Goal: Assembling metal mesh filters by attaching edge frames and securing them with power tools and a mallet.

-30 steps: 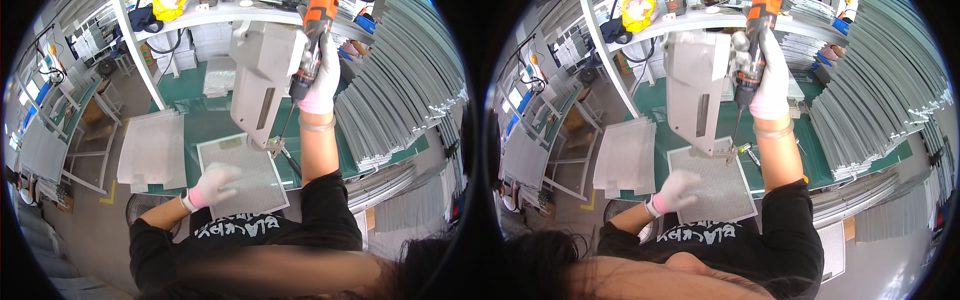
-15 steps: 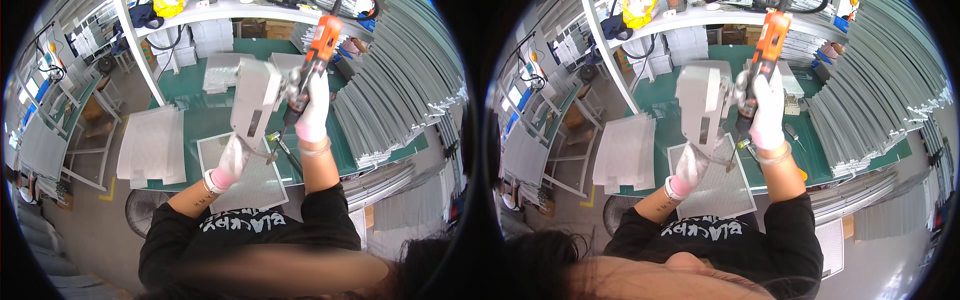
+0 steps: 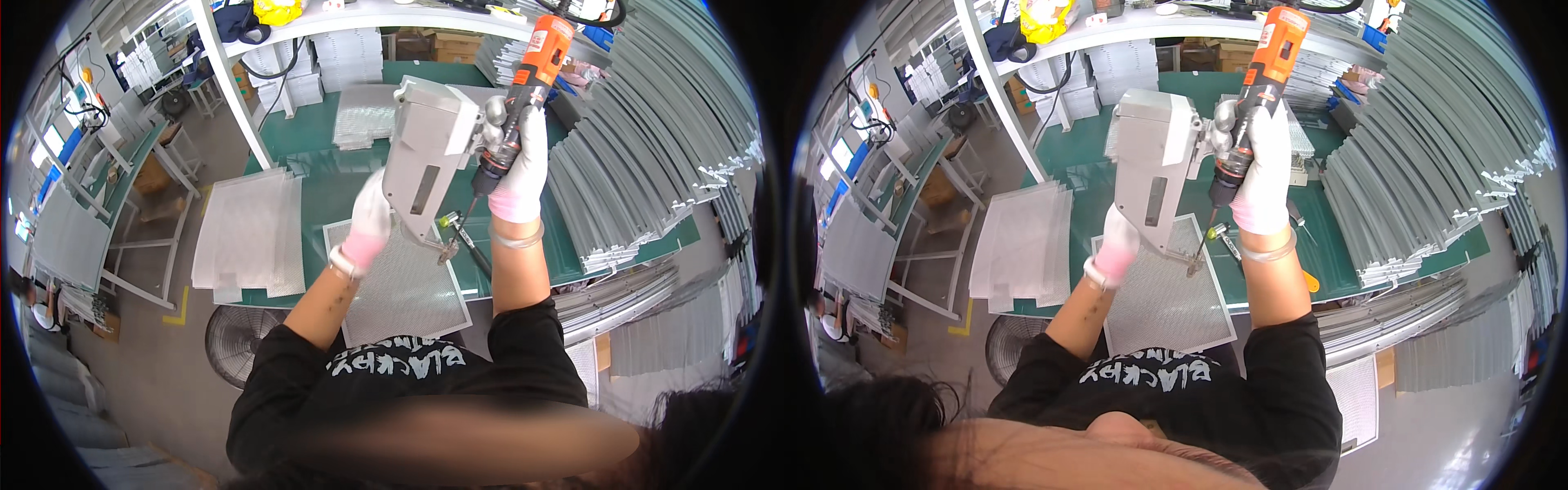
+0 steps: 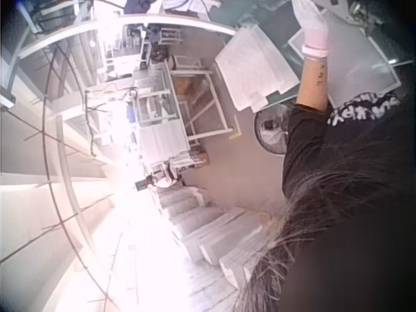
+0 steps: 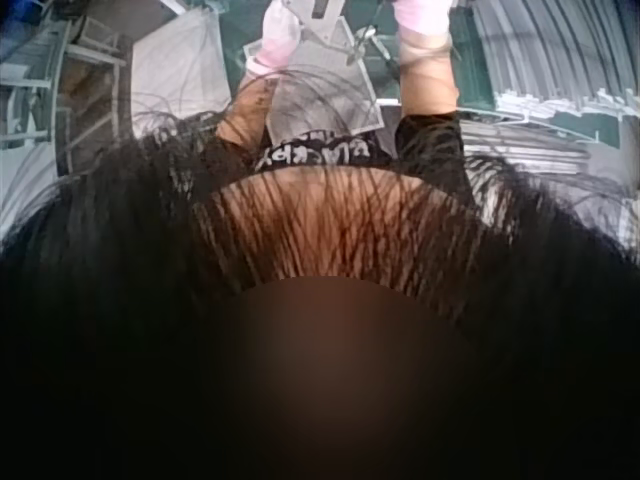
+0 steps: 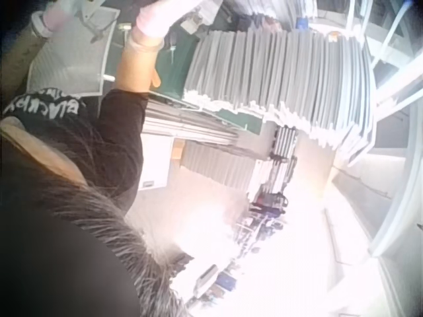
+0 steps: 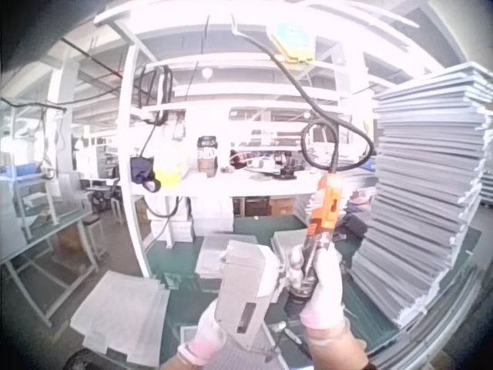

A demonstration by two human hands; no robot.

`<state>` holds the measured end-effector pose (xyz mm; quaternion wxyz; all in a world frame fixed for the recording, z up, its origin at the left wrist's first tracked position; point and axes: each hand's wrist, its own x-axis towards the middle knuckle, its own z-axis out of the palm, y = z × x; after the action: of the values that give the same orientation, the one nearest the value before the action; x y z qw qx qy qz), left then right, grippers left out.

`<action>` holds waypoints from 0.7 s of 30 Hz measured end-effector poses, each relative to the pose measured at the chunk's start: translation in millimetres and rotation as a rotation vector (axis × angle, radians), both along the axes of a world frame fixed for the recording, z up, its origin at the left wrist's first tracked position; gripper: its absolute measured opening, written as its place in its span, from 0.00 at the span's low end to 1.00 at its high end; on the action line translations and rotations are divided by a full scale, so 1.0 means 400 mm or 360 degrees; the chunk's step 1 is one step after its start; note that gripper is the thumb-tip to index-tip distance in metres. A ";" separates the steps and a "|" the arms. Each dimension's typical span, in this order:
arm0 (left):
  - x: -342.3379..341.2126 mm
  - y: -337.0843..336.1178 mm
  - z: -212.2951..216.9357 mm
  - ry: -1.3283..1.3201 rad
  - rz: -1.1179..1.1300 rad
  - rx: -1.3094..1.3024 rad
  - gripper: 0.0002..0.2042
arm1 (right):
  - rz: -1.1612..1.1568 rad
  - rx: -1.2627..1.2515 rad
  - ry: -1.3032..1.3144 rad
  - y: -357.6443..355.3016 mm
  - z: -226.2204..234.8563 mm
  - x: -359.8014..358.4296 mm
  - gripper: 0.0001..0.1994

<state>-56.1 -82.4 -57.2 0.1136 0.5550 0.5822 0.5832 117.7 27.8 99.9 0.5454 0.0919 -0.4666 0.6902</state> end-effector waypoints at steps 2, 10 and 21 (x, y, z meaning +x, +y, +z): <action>-0.148 0.079 -0.126 0.1020 0.0659 -0.0551 0.27 | 0.0153 -0.0195 0.0044 -0.032 0.015 0.001 0.16; -0.115 0.019 -0.240 0.0843 0.0482 -0.1466 0.24 | -0.0055 -0.0448 0.0008 -0.081 0.047 0.016 0.16; 0.105 -0.102 0.080 0.1214 0.0486 -0.0175 0.14 | -0.0513 0.0289 -0.0150 -0.027 0.065 -0.005 0.13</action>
<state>-14.3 -123.0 -25.1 -0.1687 0.6317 0.6884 0.3140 115.8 17.1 125.9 0.6160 0.0323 -0.5606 0.5525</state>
